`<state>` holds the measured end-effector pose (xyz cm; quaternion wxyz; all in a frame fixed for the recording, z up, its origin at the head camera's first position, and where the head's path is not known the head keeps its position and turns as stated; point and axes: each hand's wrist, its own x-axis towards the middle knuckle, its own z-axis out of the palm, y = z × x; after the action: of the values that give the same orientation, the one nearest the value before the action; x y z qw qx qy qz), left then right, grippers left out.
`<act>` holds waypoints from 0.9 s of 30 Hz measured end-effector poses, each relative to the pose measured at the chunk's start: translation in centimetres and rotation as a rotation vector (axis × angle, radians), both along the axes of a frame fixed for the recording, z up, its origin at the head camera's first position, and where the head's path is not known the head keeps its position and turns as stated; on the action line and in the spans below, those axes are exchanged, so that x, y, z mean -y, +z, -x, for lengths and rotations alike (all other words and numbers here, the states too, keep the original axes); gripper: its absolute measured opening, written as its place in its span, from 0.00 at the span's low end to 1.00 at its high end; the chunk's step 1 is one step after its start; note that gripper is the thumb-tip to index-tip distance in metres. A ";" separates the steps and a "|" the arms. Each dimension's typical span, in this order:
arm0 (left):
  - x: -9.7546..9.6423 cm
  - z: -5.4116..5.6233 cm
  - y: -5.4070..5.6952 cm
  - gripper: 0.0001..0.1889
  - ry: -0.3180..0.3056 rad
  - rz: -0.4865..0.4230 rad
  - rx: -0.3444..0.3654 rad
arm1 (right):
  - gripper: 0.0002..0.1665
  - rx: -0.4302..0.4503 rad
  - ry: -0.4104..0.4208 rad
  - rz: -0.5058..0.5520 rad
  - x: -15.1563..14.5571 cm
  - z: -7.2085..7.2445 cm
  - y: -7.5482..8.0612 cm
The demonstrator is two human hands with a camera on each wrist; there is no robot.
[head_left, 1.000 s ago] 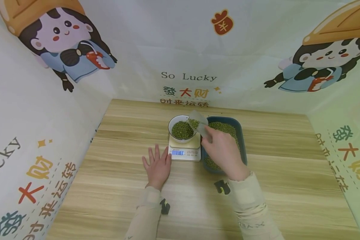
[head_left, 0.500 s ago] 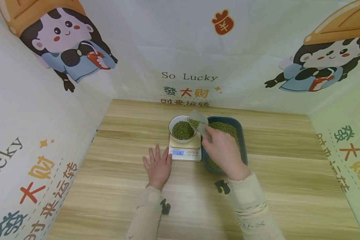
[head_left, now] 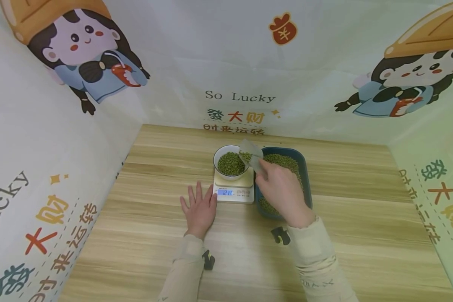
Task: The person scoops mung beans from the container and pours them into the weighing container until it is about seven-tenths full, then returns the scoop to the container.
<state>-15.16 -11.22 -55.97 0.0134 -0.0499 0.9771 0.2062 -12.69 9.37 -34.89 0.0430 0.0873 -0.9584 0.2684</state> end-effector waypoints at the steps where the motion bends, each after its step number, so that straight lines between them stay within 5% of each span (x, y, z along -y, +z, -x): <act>1: 0.0 0.0 0.0 0.26 0.000 0.002 0.000 | 0.25 0.000 0.000 -0.004 0.0 0.0 0.0; 27: 0.0 0.0 0.1 0.26 -0.005 -0.007 -0.013 | 0.24 -0.038 0.005 -0.029 0.1 0.1 -0.3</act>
<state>-15.15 -11.18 -55.87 0.0080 -0.0460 0.9766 0.2099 -12.77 9.27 -35.23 0.0592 0.0956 -0.9610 0.2528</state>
